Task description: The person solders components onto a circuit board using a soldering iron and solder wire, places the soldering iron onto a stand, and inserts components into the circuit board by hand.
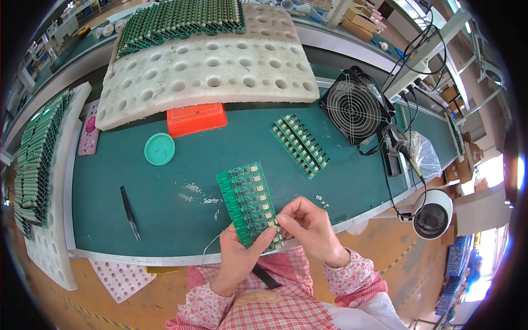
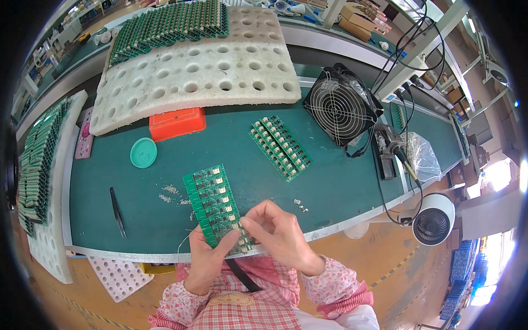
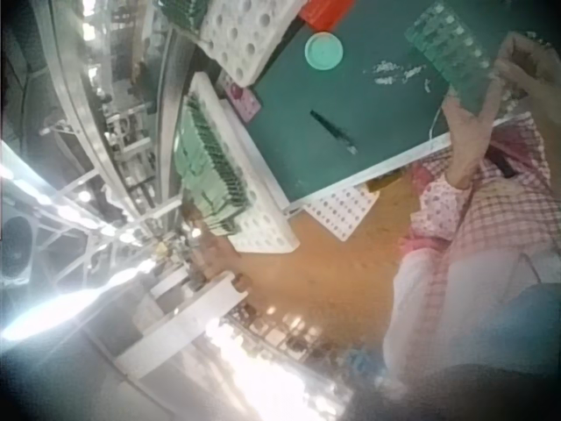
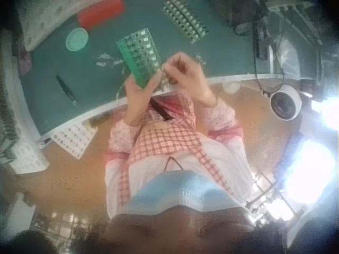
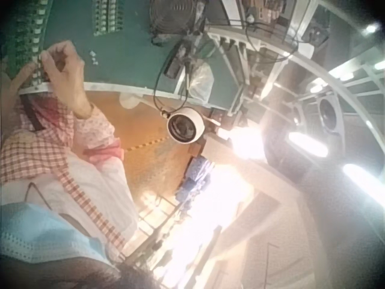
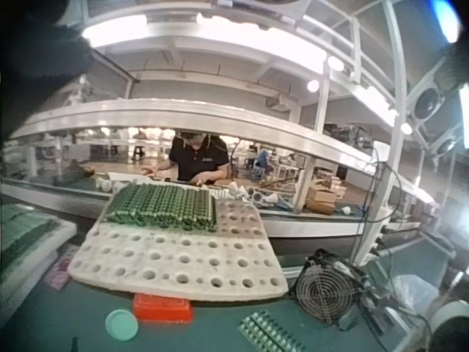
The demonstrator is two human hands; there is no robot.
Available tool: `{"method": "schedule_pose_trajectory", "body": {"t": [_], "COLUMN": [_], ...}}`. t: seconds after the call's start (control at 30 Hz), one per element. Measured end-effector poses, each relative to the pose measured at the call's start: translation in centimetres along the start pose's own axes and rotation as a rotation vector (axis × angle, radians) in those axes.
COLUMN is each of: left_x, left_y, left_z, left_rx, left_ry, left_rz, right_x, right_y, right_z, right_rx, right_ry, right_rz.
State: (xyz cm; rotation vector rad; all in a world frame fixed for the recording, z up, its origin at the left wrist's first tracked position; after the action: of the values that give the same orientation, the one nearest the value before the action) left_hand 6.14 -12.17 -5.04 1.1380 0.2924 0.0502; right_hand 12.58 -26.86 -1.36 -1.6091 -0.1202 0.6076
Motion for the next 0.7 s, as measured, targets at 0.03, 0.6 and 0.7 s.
{"method": "schedule_pose_trajectory", "body": {"t": [0.03, 0.6, 0.7], "left_x": [0.0, 0.0, -0.1], "left_y": [0.0, 0.3, 0.4], "left_z": [0.1, 0.7, 0.8], "left_rx": [0.007, 0.051, 0.057], "left_ry": [0.010, 0.069, 0.063], "left_rz": [0.020, 0.021, 0.025], "right_x": [-0.1, -0.1, -0.2], "right_y": [-0.1, -1.5, -1.4], "right_z": [0.1, -0.5, -0.5], "right_rx": [-0.051, -0.175, -0.226], "right_ry": [0.026, 0.014, 0.005], "right_rz": [-0.038, -0.108, -0.157]}}
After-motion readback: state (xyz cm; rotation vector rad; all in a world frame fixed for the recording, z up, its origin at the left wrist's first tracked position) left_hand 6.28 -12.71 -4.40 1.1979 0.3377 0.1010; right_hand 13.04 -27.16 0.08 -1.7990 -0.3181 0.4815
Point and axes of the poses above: each hand's wrist, its own x-axis towards the middle knuckle, its own z-axis out of the palm, y = z × x, the point moved 3 cm from there along x, towards the middle knuckle, and after that the axes turned 4 degrees about x, right-handed, at the moved point
